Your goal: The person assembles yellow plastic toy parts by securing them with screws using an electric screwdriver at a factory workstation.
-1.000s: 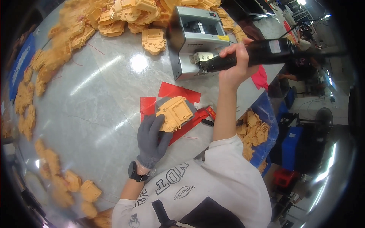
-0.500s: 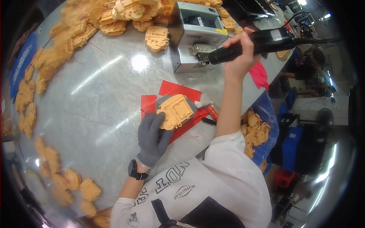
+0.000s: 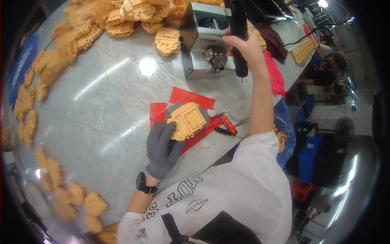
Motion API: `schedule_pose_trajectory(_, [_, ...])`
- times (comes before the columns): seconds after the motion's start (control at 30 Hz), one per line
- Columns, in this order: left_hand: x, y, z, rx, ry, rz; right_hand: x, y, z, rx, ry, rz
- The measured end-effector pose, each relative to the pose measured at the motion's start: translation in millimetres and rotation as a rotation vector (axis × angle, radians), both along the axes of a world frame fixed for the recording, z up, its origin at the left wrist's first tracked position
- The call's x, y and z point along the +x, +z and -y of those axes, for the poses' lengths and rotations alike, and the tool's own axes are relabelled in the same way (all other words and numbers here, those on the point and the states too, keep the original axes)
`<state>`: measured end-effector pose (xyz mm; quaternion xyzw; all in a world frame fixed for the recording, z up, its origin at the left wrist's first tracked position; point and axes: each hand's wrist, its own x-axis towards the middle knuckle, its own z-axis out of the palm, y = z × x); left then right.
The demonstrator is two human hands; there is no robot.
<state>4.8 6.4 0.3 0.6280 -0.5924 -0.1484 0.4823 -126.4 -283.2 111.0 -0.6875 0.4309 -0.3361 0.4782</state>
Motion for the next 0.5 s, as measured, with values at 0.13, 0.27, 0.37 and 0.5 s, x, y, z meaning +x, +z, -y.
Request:
schedule_pose_trajectory(0.13, [-0.6,-2.5,0.9,0.008,-0.001,-0.012,-4.2,2.2,-2.3,-0.064,0.070,-0.069])
schedule_pose_trajectory(0.27, [-0.9,-0.9,1.5,0.006,-0.001,-0.028,-22.3,5.8,-20.8,-0.041,0.116,-0.039])
schedule_pose_trajectory(0.37, [0.1,-1.0,1.2,0.009,0.005,0.001,-30.8,3.9,-28.4,-0.009,0.115,-0.017])
schedule_pose_trajectory(0.5, [1.2,1.1,1.8,-0.017,0.007,0.004,-31.3,1.7,-31.6,0.012,0.101,0.082])
